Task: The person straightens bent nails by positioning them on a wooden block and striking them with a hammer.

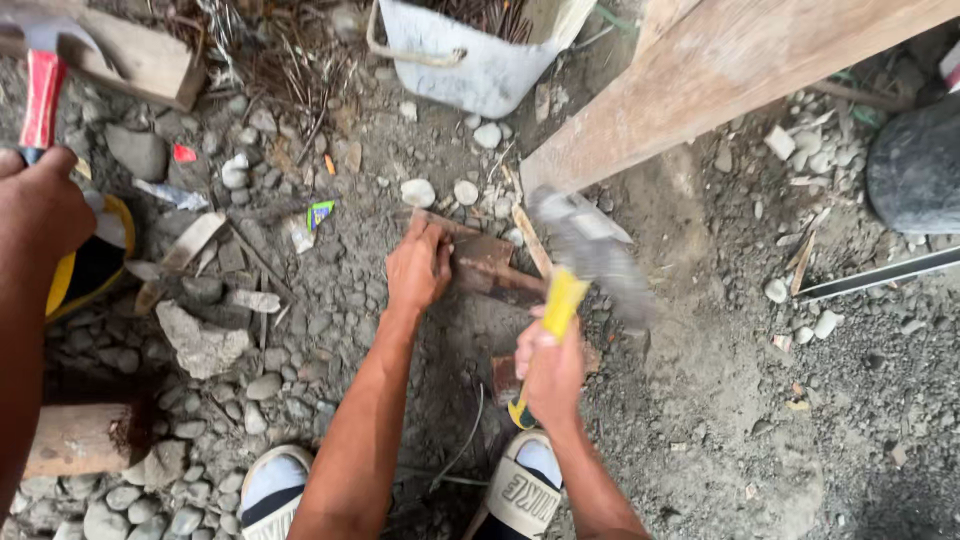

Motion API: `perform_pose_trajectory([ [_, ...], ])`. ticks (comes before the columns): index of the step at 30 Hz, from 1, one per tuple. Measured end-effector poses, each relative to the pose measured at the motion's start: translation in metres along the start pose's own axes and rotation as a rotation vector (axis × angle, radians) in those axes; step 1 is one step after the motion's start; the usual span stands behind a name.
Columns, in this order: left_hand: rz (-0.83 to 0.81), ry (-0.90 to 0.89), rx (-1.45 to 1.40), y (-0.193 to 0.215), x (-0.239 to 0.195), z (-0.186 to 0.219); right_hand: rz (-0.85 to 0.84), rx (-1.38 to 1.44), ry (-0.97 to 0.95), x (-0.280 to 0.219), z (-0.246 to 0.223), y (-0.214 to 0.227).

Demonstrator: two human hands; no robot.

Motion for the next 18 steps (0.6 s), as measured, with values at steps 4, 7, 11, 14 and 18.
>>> perform_pose_trajectory([
  [4, -0.008, 0.013, -0.017, 0.003, 0.002, 0.007, -0.135, -0.604, -0.221, 0.02, 0.025, -0.009],
  [7, -0.017, 0.025, 0.047, 0.002, 0.014, 0.006, -0.101, -0.328, -0.345, 0.019, 0.016, -0.002],
  [11, -0.073, 0.087, 0.035, -0.003, 0.0, 0.0, -0.038, -0.02, -0.036, -0.009, 0.003, 0.01],
  [14, -0.047, 0.079, 0.02, 0.001, 0.005, 0.006, -0.052, -0.679, 0.018, 0.014, 0.021, -0.002],
  [18, -0.023, 0.071, -0.002, 0.002, 0.009, 0.006, -0.197, -0.562, -0.472, 0.023, 0.033, -0.002],
])
Point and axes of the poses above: each hand's wrist, its own x-axis towards the middle knuckle, its own y-axis out of the back of the hand, z = x × y, the point moved 4 cm from there along x, towards the middle knuckle, and after that the axes turned 1 degree about y, right-handed, at the moved point
